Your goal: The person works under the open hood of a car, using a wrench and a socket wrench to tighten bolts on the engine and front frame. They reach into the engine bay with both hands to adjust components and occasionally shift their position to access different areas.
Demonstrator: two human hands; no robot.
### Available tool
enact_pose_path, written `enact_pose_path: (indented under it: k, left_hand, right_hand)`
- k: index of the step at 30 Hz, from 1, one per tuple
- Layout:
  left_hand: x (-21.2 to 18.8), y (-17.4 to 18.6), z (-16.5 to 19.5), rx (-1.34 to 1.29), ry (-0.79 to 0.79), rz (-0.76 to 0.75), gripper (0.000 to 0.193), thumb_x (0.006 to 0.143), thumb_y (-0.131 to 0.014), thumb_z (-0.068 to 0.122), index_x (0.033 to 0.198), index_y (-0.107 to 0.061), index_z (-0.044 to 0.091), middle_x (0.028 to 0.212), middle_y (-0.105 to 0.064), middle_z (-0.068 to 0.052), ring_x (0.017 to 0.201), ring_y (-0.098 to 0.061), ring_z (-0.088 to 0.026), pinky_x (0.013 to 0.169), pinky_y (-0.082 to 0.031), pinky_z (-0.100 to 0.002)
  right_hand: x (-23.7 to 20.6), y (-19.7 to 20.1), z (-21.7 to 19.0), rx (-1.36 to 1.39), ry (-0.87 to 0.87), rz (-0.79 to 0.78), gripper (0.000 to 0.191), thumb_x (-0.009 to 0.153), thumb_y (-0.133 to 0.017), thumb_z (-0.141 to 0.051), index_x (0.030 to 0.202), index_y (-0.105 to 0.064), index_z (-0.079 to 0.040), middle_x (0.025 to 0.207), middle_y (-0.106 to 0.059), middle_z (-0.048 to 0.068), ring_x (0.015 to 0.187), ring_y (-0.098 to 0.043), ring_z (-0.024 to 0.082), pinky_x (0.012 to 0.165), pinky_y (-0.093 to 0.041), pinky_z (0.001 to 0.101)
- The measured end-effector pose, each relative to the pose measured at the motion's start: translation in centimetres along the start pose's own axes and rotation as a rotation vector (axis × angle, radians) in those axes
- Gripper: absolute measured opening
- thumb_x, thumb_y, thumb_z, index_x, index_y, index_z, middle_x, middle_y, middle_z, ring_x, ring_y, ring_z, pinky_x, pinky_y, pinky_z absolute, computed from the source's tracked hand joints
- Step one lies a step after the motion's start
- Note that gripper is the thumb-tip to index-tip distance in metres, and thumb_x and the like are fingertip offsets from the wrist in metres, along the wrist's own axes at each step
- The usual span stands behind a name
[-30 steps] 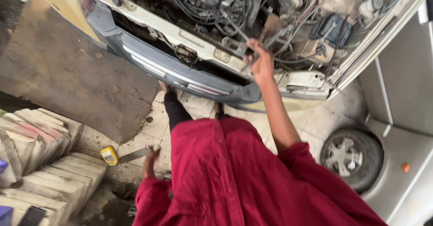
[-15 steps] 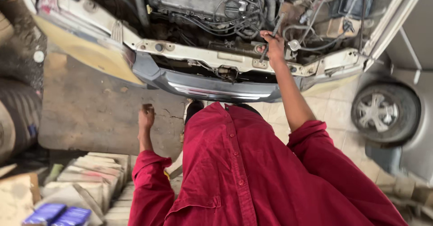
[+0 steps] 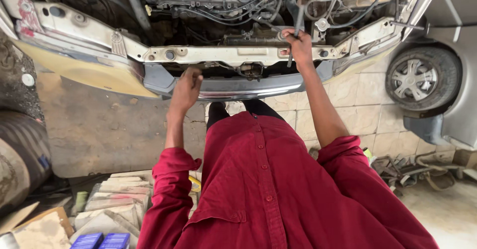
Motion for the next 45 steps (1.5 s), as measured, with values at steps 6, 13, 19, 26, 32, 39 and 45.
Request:
enact_pose_path:
  k: [6,13,19,26,32,39,45]
  left_hand:
    - [1.4,-2.4,1.3,0.043,-0.006,-0.014,0.030,0.103,-0.063,0.015,0.129,-0.054,0.003,0.131,-0.058,-0.023,0.107,-0.066,-0.042,0.086,-0.054,-0.048]
    - [0.5,-2.7,-0.8,0.223,-0.177,0.072,0.063,0.099,-0.067,0.011,0.155,-0.039,0.004,0.164,-0.024,-0.028,0.141,-0.041,-0.053,0.108,-0.047,-0.053]
    - [0.3,-3.5,-2.1,0.350,-0.058,0.009,0.073,0.100,-0.067,0.017,0.163,-0.031,0.009,0.173,-0.012,-0.020,0.145,-0.041,-0.052,0.110,-0.048,-0.053]
    - [0.7,-4.1,-3.5,0.392,0.109,-0.208,0.083,0.097,-0.067,0.026,0.164,-0.021,0.011,0.173,0.004,-0.015,0.142,-0.044,-0.050,0.105,-0.048,-0.053]
    - [0.6,-4.5,-4.6,0.436,0.186,-0.221,0.085,0.097,-0.067,0.027,0.165,-0.019,0.012,0.175,0.005,-0.014,0.136,-0.045,-0.055,0.107,-0.046,-0.056]
    - [0.6,-4.9,-4.2,0.470,0.142,-0.146,0.086,0.095,-0.070,0.024,0.164,-0.021,0.008,0.173,0.002,-0.018,0.133,-0.048,-0.057,0.101,-0.050,-0.057]
    - [0.9,-4.9,-3.9,0.471,0.133,-0.139,0.084,0.096,-0.069,0.022,0.163,-0.021,0.006,0.173,0.002,-0.021,0.129,-0.050,-0.060,0.096,-0.052,-0.058]
  right_hand:
    - [-0.3,-0.3,0.5,-0.011,-0.048,-0.058,0.017,0.099,-0.062,-0.007,0.111,-0.071,-0.001,0.098,-0.070,0.005,0.053,-0.054,0.005,0.056,-0.064,0.0276]
    - [-0.1,-0.8,0.2,-0.054,0.001,-0.088,0.017,0.100,-0.063,-0.009,0.113,-0.071,-0.001,0.099,-0.067,0.005,0.055,-0.054,0.004,0.054,-0.061,0.0272]
    - [0.1,0.7,0.7,0.010,-0.001,-0.093,0.013,0.099,-0.063,-0.008,0.109,-0.071,-0.003,0.099,-0.071,0.006,0.053,-0.053,0.004,0.051,-0.057,0.0246]
    - [-0.2,6.5,0.7,0.077,0.034,-0.008,0.013,0.096,-0.065,-0.004,0.108,-0.072,-0.003,0.101,-0.071,0.007,0.054,-0.049,0.003,0.053,-0.057,0.0258]
    - [-0.4,10.2,0.8,0.122,0.020,0.070,0.016,0.096,-0.062,-0.006,0.109,-0.072,-0.005,0.101,-0.075,0.010,0.054,-0.047,0.003,0.053,-0.053,0.0242]
    - [-0.7,11.5,1.4,0.185,-0.007,0.122,0.015,0.095,-0.061,-0.005,0.106,-0.071,-0.005,0.101,-0.075,0.011,0.054,-0.045,0.004,0.051,-0.050,0.0233]
    - [0.0,10.3,1.9,0.228,-0.083,0.165,0.015,0.094,-0.060,-0.002,0.104,-0.071,-0.005,0.098,-0.073,0.007,0.054,-0.047,0.005,0.051,-0.052,0.0236]
Point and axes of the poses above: each hand's wrist, its own x-axis towards the middle knuckle, its own y-axis out of the back of the hand, z = x × y, the point moved 9 cm from there along x, towards the middle knuckle
